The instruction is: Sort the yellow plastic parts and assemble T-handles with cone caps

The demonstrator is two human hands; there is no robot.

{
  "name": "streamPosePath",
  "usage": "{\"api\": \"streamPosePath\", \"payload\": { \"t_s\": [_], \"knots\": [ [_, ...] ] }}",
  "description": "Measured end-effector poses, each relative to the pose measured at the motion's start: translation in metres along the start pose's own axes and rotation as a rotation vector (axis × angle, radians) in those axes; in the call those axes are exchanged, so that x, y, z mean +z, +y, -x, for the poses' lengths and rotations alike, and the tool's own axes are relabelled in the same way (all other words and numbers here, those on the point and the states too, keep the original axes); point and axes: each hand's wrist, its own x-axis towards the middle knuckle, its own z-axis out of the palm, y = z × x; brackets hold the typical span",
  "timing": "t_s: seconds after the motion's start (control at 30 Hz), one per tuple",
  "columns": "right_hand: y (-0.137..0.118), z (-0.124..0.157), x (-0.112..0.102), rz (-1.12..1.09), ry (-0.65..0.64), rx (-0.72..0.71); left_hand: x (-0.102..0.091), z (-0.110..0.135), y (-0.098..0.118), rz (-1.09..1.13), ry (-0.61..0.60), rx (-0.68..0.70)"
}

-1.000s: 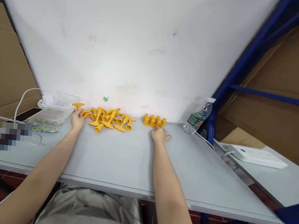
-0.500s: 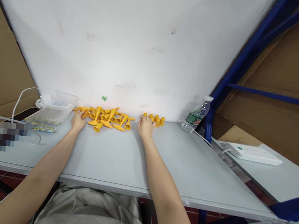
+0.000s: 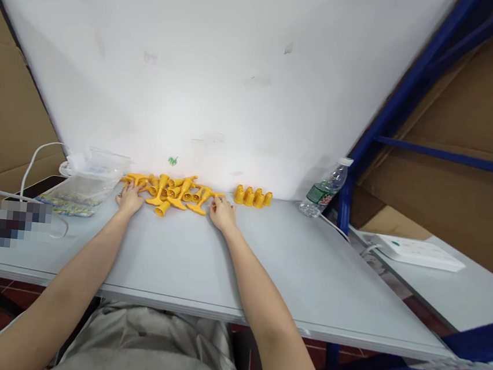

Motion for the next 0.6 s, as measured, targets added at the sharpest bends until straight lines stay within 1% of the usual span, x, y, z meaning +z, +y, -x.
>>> {"api": "streamPosePath", "payload": {
  "t_s": [0.1, 0.2, 0.33, 0.4, 0.5, 0.6],
  "knots": [
    [0.001, -0.001, 0.000, 0.043, 0.044, 0.093, -0.002, 0.002, 0.002, -0.040, -0.020, -0.006],
    [0.004, -0.002, 0.003, 0.108, 0.075, 0.143, -0.004, 0.007, 0.006, -0.047, 0.035, 0.032],
    [0.012, -0.006, 0.008, 0.122, 0.122, 0.159, -0.007, 0.015, 0.018, -0.009, 0.166, 0.206],
    [0.016, -0.008, 0.008, 0.093, 0.163, 0.154, -0.008, 0.021, 0.026, 0.012, 0.191, 0.301],
    [0.018, -0.010, 0.002, 0.054, 0.215, 0.164, -0.008, 0.031, 0.040, 0.051, 0.169, 0.425],
    [0.016, -0.010, -0.008, 0.030, 0.311, 0.142, -0.008, 0.042, 0.053, 0.105, 0.118, 0.549]
  ]
}}
